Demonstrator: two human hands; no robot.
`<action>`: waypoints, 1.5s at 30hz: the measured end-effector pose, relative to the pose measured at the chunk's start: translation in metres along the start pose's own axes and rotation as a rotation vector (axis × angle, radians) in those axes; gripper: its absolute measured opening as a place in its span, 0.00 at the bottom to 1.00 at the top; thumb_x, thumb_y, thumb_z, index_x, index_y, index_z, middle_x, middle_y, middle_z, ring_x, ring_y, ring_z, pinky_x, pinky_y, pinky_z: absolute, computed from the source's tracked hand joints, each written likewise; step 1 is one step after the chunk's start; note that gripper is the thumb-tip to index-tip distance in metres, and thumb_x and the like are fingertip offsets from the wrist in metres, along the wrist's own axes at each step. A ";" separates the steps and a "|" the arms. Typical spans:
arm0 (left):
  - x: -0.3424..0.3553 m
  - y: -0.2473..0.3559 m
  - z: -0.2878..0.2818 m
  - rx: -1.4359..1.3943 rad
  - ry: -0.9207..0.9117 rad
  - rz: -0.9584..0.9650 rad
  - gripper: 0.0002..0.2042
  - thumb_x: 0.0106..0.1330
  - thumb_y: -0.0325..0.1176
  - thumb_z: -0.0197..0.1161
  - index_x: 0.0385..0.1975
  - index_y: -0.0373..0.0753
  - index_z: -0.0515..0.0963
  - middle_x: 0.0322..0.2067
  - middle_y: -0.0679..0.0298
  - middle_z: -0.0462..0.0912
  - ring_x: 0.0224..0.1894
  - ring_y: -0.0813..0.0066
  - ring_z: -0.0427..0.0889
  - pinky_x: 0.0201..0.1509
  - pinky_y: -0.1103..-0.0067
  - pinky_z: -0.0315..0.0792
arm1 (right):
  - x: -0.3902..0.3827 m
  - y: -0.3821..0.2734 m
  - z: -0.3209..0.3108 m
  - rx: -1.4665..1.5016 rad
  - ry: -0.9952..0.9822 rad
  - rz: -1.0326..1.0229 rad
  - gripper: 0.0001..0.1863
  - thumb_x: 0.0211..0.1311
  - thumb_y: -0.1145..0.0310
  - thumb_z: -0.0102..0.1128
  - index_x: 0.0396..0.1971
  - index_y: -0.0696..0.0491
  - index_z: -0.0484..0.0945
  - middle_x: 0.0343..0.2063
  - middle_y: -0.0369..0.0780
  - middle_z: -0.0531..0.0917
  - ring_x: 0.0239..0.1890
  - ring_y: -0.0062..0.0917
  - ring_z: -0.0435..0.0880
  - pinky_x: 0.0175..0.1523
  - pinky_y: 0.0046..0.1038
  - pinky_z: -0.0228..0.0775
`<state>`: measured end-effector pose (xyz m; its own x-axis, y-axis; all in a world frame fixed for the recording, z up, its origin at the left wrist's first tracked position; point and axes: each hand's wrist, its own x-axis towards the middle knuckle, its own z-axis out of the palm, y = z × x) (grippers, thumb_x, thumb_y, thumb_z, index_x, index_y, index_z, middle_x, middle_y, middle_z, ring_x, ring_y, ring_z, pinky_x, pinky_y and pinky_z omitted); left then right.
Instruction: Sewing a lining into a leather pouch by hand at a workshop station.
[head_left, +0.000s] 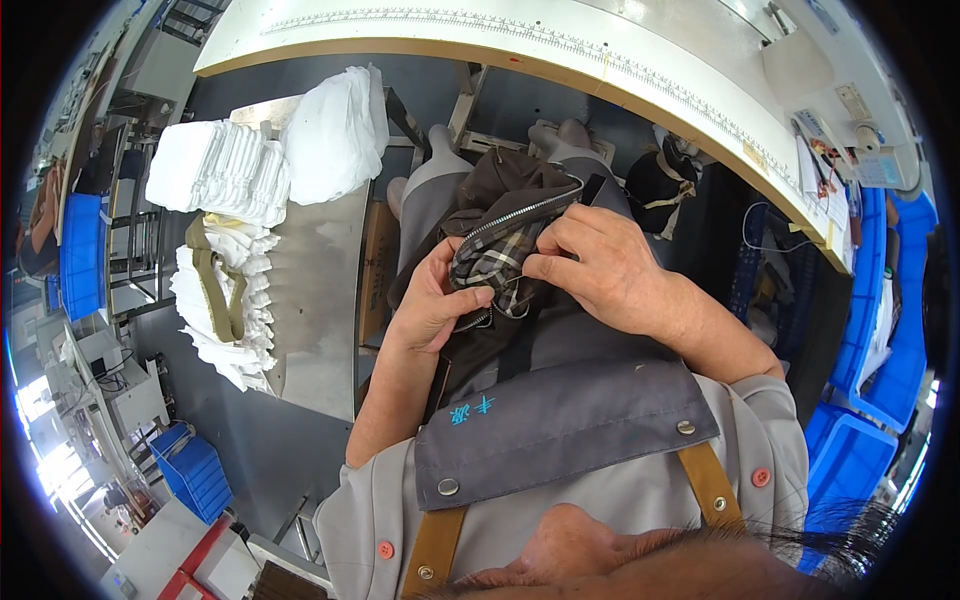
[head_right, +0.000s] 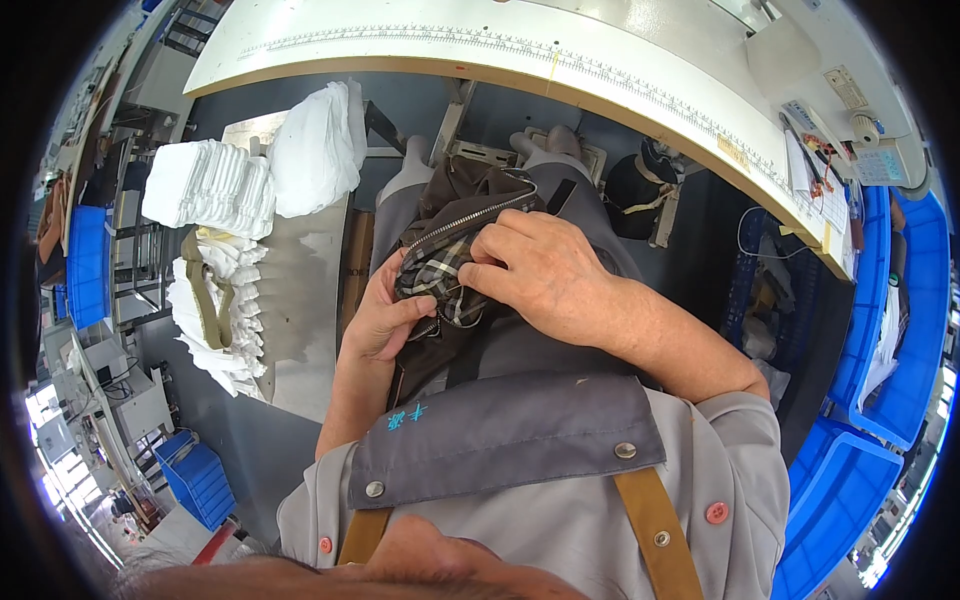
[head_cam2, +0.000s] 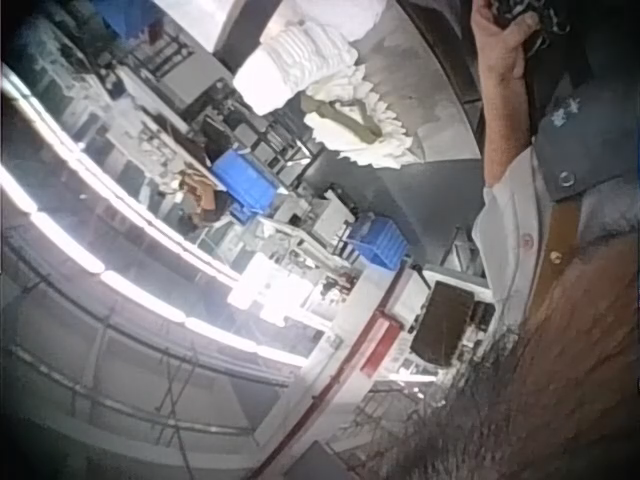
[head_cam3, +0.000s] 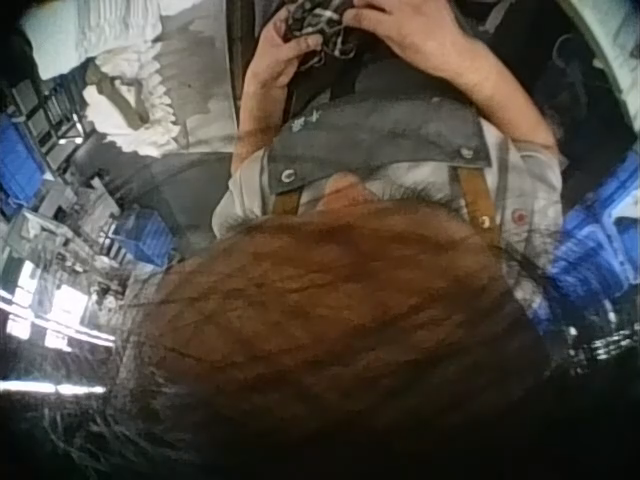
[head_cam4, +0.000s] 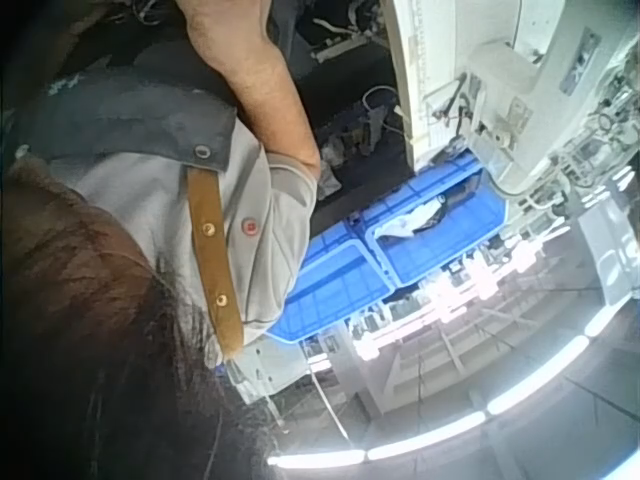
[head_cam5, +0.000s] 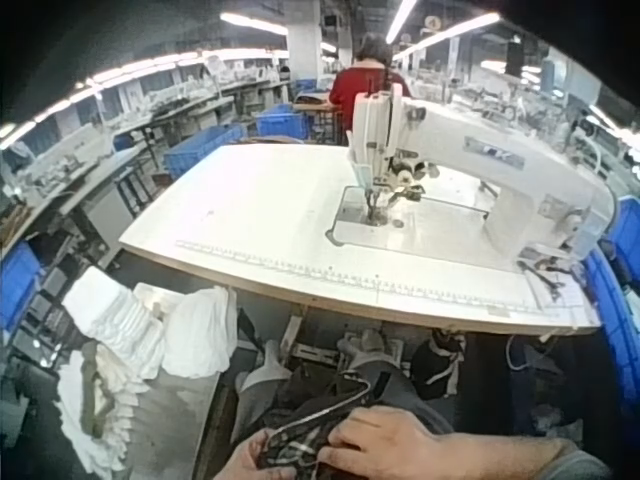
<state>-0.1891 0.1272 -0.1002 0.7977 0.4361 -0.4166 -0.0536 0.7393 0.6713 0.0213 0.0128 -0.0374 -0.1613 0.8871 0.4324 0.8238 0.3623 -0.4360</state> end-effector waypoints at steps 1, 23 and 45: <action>0.000 0.000 0.000 -0.002 -0.004 -0.001 0.27 0.46 0.18 0.73 0.49 0.34 0.72 0.40 0.65 0.80 0.40 0.81 0.81 0.49 0.82 0.78 | 0.000 0.000 0.000 0.000 0.000 0.000 0.12 0.42 0.74 0.66 0.31 0.51 0.82 0.27 0.34 0.76 0.30 0.27 0.77 0.30 0.28 0.71; -0.001 0.001 0.001 0.008 0.009 -0.006 0.27 0.45 0.17 0.72 0.49 0.33 0.72 0.41 0.66 0.79 0.41 0.81 0.80 0.48 0.82 0.77 | 0.003 -0.002 -0.003 -0.050 -0.038 -0.051 0.11 0.45 0.70 0.63 0.33 0.50 0.82 0.28 0.34 0.76 0.30 0.26 0.77 0.30 0.27 0.69; 0.000 0.000 0.003 0.012 0.011 0.000 0.27 0.46 0.18 0.74 0.48 0.34 0.71 0.40 0.66 0.79 0.40 0.82 0.80 0.47 0.83 0.78 | 0.010 0.016 0.009 0.201 -0.105 -0.040 0.07 0.50 0.75 0.62 0.31 0.52 0.80 0.29 0.36 0.77 0.35 0.30 0.78 0.37 0.31 0.74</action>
<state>-0.1879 0.1259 -0.0983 0.7910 0.4419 -0.4232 -0.0463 0.7329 0.6788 0.0279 0.0296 -0.0467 -0.2557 0.8922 0.3723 0.6928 0.4377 -0.5731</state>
